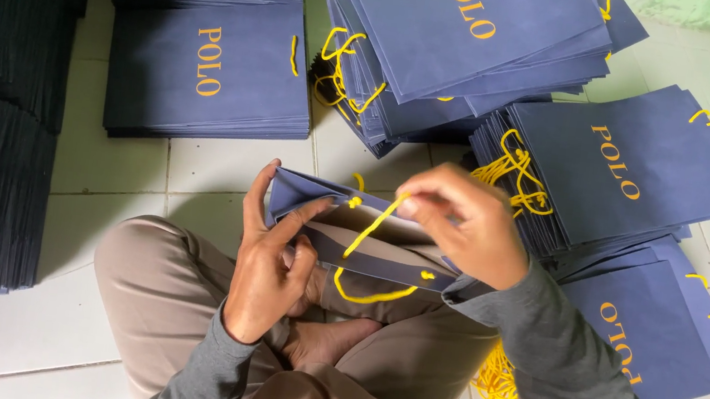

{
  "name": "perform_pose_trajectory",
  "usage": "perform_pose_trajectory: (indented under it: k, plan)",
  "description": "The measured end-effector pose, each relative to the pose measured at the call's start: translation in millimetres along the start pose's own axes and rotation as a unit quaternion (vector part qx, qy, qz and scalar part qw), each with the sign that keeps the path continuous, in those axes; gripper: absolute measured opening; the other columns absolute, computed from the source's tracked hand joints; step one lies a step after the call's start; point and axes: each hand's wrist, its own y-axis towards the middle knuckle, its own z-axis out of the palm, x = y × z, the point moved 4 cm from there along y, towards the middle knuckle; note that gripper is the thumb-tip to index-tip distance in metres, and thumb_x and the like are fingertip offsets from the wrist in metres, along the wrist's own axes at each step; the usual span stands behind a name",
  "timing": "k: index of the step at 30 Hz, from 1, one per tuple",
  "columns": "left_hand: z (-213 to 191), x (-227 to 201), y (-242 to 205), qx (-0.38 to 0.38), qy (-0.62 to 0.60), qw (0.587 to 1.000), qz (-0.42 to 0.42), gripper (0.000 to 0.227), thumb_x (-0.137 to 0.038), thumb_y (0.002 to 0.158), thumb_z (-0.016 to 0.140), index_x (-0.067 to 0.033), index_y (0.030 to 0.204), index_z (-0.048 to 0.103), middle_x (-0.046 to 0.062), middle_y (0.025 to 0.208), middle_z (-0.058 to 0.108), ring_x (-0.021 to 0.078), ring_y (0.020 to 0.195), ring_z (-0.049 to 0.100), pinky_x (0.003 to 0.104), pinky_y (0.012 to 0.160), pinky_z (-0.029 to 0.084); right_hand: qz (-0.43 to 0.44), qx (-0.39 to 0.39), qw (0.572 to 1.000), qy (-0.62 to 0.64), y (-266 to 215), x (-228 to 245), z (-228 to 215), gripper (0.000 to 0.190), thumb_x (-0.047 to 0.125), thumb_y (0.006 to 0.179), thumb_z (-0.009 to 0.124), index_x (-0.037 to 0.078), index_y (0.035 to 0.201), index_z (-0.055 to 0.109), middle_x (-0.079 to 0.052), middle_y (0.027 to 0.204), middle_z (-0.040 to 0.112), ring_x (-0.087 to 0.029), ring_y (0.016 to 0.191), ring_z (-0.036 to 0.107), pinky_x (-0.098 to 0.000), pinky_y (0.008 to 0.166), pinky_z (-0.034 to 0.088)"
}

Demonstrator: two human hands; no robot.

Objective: Attaching yellow rope handles to blue paper shopping bags by threading them through holes and stacking the finished products.

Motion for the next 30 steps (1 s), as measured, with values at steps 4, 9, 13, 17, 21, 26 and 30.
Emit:
perform_pose_trajectory:
  k: [4,9,13,17,21,26,30]
  plan:
    - [1,6,1,0.000,0.007,1.000,-0.017,0.053,0.003,0.082,0.051,-0.0151,0.127,0.071,0.033,0.158,0.025,0.0555,0.138,0.042,0.058,0.109,0.041,0.003,0.208,0.974,-0.094,-9,-7,6,0.013,0.006,0.095,0.066,0.005,0.106,0.073,-0.015,0.085,0.075,-0.029,0.076,0.077,-0.0402,0.066,0.065]
    - [0,14,1,-0.003,0.041,0.999,-0.035,0.054,0.003,0.082,0.051,-0.0163,0.129,0.069,0.027,0.159,0.023,0.0475,0.140,0.043,0.055,0.109,0.042,-0.010,0.366,0.922,-0.126,-19,-6,-8,0.025,0.016,0.100,0.059,0.001,0.117,0.071,-0.020,0.094,0.075,-0.033,0.090,0.073,-0.0533,0.093,0.054]
    - [-2,10,3,0.000,0.045,0.998,-0.054,0.055,0.003,0.081,0.051,-0.0147,0.130,0.068,0.027,0.158,0.023,0.0484,0.140,0.044,0.056,0.108,0.043,-0.087,0.390,0.903,-0.157,-36,-29,9,0.015,0.024,0.098,0.062,0.013,0.089,0.065,-0.005,0.075,0.067,-0.028,0.079,0.065,-0.0524,0.097,0.044]
    - [-5,0,7,0.011,0.049,0.997,-0.060,0.057,0.003,0.081,0.051,-0.0167,0.132,0.067,0.026,0.159,0.021,0.0504,0.103,0.066,0.055,0.087,0.056,-0.030,0.244,0.967,-0.067,-29,-27,3,0.008,0.011,0.096,0.065,0.013,0.096,0.073,-0.001,0.075,0.067,-0.018,0.071,0.063,-0.0369,0.078,0.050]
    - [-3,-5,9,0.029,0.060,0.997,-0.032,0.059,0.005,0.079,0.054,-0.0156,0.133,0.065,0.028,0.159,0.022,0.0539,0.087,0.069,0.058,0.079,0.058,0.042,-0.024,0.996,0.073,-22,-39,-13,0.010,-0.001,0.096,0.064,-0.002,0.105,0.067,-0.009,0.075,0.072,-0.018,0.067,0.073,-0.0306,0.069,0.061]
    - [-1,-4,6,0.034,0.054,0.998,-0.023,0.058,0.004,0.077,0.054,-0.0158,0.130,0.067,0.026,0.156,0.027,0.0499,0.090,0.070,0.054,0.077,0.060,-0.047,0.025,0.997,-0.056,-9,-24,0,0.011,0.004,0.092,0.072,0.004,0.103,0.073,-0.009,0.081,0.068,-0.021,0.072,0.070,-0.0305,0.066,0.058]
    - [5,-4,5,0.038,0.052,0.998,-0.025,0.060,0.005,0.076,0.055,-0.0169,0.130,0.067,0.022,0.155,0.028,0.0455,0.100,0.069,0.052,0.088,0.057,-0.182,0.144,0.926,-0.298,0,3,18,0.016,0.008,0.089,0.075,0.007,0.106,0.073,-0.011,0.091,0.059,-0.029,0.081,0.061,-0.0399,0.069,0.048]
